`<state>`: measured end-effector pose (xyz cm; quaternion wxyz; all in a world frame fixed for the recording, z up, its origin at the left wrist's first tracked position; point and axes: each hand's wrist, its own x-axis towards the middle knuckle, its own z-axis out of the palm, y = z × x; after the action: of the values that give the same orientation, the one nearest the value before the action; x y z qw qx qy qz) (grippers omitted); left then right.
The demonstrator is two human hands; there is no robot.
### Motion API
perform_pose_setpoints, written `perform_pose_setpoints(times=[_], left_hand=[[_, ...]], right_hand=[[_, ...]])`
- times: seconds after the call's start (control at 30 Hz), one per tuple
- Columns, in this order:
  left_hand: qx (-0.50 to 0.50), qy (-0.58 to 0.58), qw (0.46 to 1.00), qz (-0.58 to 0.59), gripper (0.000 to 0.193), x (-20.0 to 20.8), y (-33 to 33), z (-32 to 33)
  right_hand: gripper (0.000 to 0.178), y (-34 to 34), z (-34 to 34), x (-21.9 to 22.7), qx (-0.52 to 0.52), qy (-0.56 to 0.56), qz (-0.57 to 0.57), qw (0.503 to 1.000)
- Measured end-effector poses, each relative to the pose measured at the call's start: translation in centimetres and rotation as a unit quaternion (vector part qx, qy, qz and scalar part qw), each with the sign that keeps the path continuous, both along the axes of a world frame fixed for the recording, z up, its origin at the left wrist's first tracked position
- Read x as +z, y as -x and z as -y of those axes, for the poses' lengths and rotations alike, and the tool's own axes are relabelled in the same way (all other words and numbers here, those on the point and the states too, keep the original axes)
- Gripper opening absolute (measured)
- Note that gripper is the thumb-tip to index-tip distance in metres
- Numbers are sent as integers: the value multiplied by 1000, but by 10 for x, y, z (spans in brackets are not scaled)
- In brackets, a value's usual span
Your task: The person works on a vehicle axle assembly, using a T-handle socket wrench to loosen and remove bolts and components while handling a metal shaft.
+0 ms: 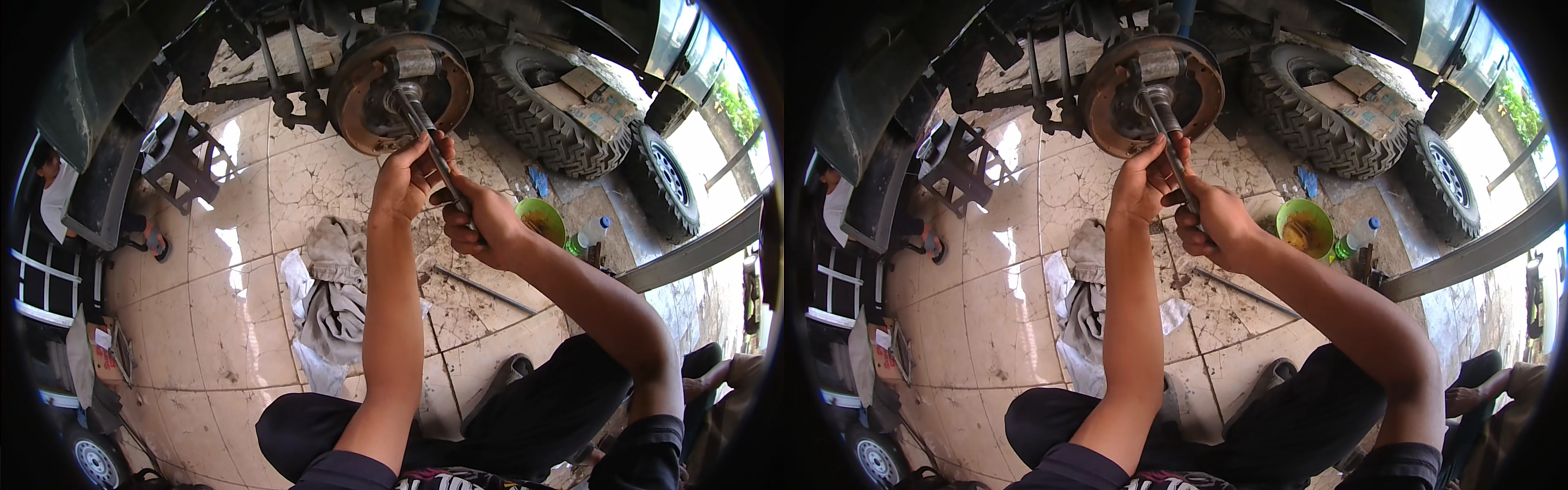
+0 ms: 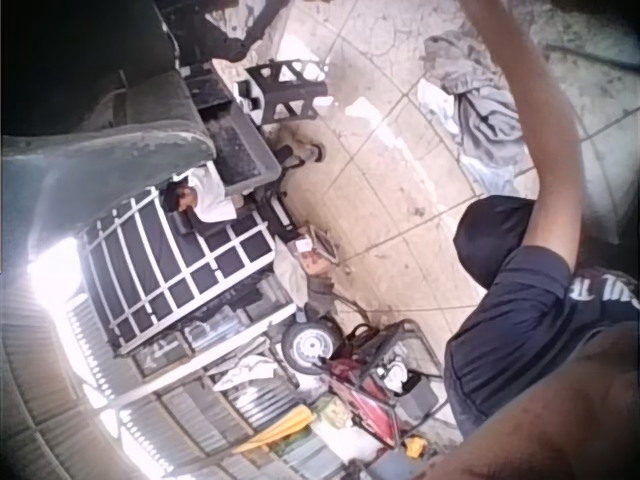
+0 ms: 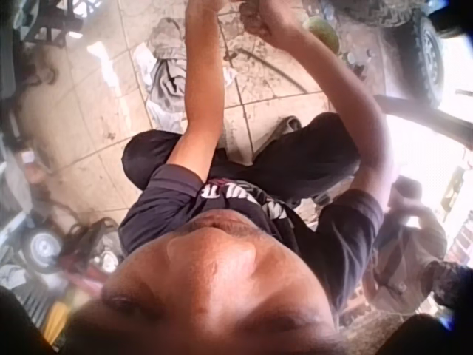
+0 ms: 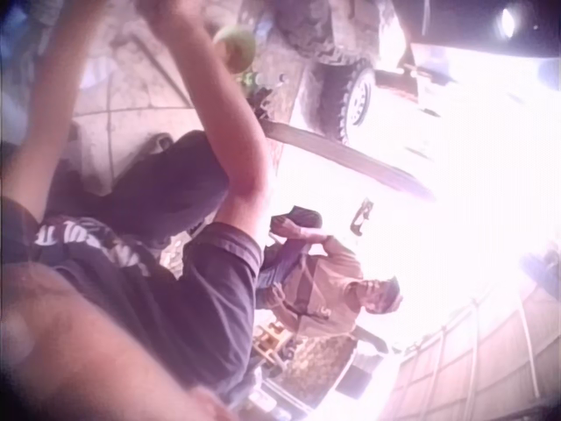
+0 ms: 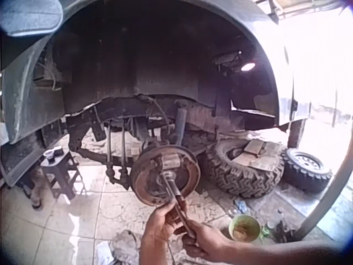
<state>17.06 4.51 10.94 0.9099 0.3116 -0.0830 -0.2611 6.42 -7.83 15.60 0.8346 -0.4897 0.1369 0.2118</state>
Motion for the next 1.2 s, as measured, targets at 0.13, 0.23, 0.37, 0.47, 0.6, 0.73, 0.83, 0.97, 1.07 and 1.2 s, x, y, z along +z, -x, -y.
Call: perform_pose_setpoints(times=[0.13,0.23,0.37,0.47,0.6,0.73,0.83,0.97,1.07,1.2], left_hand=[[37,-93,995,4,25,-3,0,4],[75,-123,989,23,26,4,4,7],[44,-28,999,12,26,-1,2,3],[19,25,999,-19,25,-6,-1,7],[21,-11,999,-34,24,-13,-1,8],[18,-4,999,-43,25,-19,-7,3],[3,5,999,-46,25,-21,-7,0],[-12,15,998,-55,26,-18,-2,8],[-4,23,999,-39,28,-20,-7,5],[5,55,998,-39,32,-17,-4,6]], right_hand=[[42,-3,-12,-10,-54,509,176,841],[39,-6,-10,-5,-43,429,137,892],[35,-5,-7,8,-17,3,-30,999],[36,-3,0,3,-27,-2,-27,999],[32,8,-2,-7,-28,617,241,748],[30,23,-20,-3,-9,690,292,662],[34,40,-45,2,-48,715,272,643],[38,47,-52,-37,-192,783,311,503],[32,39,-57,-35,-175,743,256,594],[31,29,-41,-30,-169,592,226,755]])
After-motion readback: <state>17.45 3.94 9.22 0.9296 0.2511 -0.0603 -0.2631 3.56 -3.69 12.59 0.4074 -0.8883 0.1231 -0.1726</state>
